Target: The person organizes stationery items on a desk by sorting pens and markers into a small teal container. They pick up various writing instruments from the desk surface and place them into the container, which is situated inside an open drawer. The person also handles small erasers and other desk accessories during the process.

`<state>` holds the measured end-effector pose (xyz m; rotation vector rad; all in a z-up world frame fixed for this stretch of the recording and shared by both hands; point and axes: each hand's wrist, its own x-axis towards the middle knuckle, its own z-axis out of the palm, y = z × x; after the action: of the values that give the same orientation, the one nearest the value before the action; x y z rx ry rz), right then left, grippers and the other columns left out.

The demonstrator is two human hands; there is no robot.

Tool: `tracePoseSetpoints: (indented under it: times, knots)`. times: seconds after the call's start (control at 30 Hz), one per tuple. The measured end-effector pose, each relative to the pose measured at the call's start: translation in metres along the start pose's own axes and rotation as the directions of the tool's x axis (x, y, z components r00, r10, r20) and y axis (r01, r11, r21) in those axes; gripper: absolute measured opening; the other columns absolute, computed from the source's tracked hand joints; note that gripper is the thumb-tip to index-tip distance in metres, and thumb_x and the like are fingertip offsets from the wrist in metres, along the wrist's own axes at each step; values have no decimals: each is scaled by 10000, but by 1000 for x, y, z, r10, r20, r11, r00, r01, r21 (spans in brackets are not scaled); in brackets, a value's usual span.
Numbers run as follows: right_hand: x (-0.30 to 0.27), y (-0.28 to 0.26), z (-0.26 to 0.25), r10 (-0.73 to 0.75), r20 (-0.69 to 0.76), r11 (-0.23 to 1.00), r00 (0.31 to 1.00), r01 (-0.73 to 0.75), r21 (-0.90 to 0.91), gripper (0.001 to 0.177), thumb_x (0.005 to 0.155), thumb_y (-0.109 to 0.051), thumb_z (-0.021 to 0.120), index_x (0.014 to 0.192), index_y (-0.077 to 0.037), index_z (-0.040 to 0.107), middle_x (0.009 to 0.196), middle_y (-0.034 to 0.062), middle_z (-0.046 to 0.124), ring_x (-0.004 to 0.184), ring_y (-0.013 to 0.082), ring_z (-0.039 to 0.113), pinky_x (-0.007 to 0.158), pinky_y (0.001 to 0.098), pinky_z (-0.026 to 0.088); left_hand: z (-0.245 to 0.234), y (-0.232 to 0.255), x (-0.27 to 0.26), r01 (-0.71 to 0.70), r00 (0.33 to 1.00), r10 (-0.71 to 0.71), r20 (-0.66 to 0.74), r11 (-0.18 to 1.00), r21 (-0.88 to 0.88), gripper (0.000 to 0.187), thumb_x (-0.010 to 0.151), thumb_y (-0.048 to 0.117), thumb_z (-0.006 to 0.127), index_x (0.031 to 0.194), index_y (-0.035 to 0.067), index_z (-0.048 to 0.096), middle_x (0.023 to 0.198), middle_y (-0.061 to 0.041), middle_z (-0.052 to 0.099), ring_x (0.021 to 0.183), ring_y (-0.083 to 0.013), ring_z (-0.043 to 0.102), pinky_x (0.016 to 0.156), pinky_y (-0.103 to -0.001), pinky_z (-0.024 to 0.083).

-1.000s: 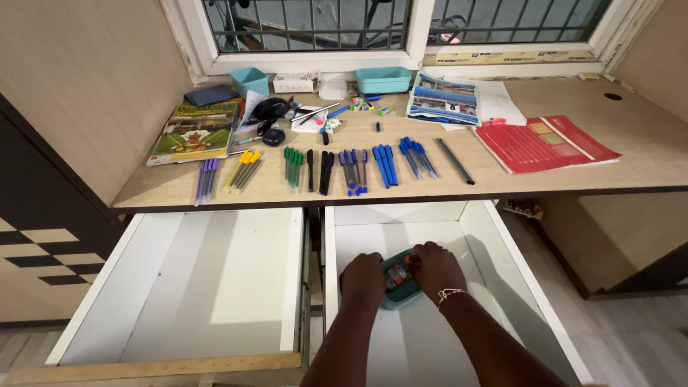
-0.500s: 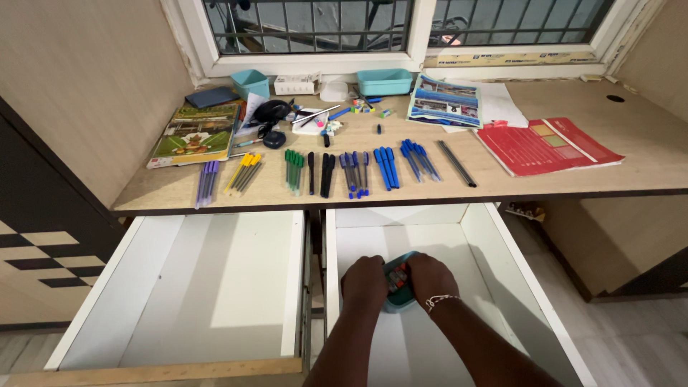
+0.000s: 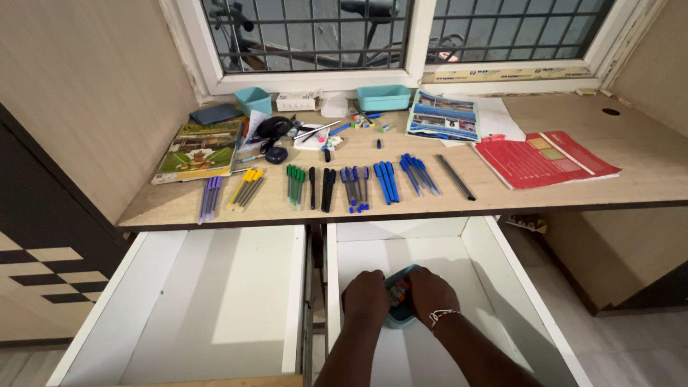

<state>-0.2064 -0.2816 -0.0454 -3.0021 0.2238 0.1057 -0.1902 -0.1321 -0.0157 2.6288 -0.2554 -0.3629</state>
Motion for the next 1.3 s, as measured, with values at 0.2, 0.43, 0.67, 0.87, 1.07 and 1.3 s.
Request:
tracePoseSetpoints:
  times: [0.2,0.43,0.67,0.87,1.07,1.3]
  knots:
    - [7,2,8,-24,17,993,1000,26,-116,262,915,-116,680,1167,-55,645,1281,136,610,1078,275,701,947,359,587,-8,2,-5,-16,995,13,-96,999,-32,164,953,127,656,1089,59,716,1103,-150,702,1010,-306,717,865,-429,599]
    - [-5,-4,-17,-34,-169,981,985,65,183,164,924,-142,646,1068,-117,722,1158,80,654,1106,288,649,963,390,548,-14,-6,4,-263,875,36,-484,873,-410,158,917,138,657,1031,99,759,974,-122,735,841,-264,720,772,-391,584]
    - [-7,-8,-23,-162,-280,946,946,230,229,245,825,-78,670,1047,-133,758,1078,69,674,1040,285,645,941,391,535,-48,-28,33,-492,597,31,-801,803,-336,148,918,121,660,1004,105,780,954,-93,761,838,-253,708,751,-393,566]
    - [-7,-13,-27,-171,-303,924,938,259,281,159,854,-93,659,977,-106,757,1056,64,683,1024,272,655,928,387,541,-107,-72,77,-450,414,236,-879,893,28,465,988,238,638,1347,-41,540,1309,-265,600,1231,-428,565,1073,-495,442]
    - [-9,-12,-33,-135,-296,905,946,239,351,147,867,-106,644,963,-104,755,1052,64,688,1006,283,661,910,408,543,-129,-133,129,-414,592,307,-745,909,46,756,984,351,615,1530,-75,311,1550,-314,398,1445,-472,377,1202,-508,317]
    - [10,-20,-49,-116,-412,889,904,280,363,216,812,-94,671,1007,-126,758,1035,72,699,1002,315,642,875,455,526,-145,-143,144,-382,728,333,-600,923,48,1034,897,511,684,1566,-60,141,1609,-324,252,1499,-469,239,1191,-486,277]
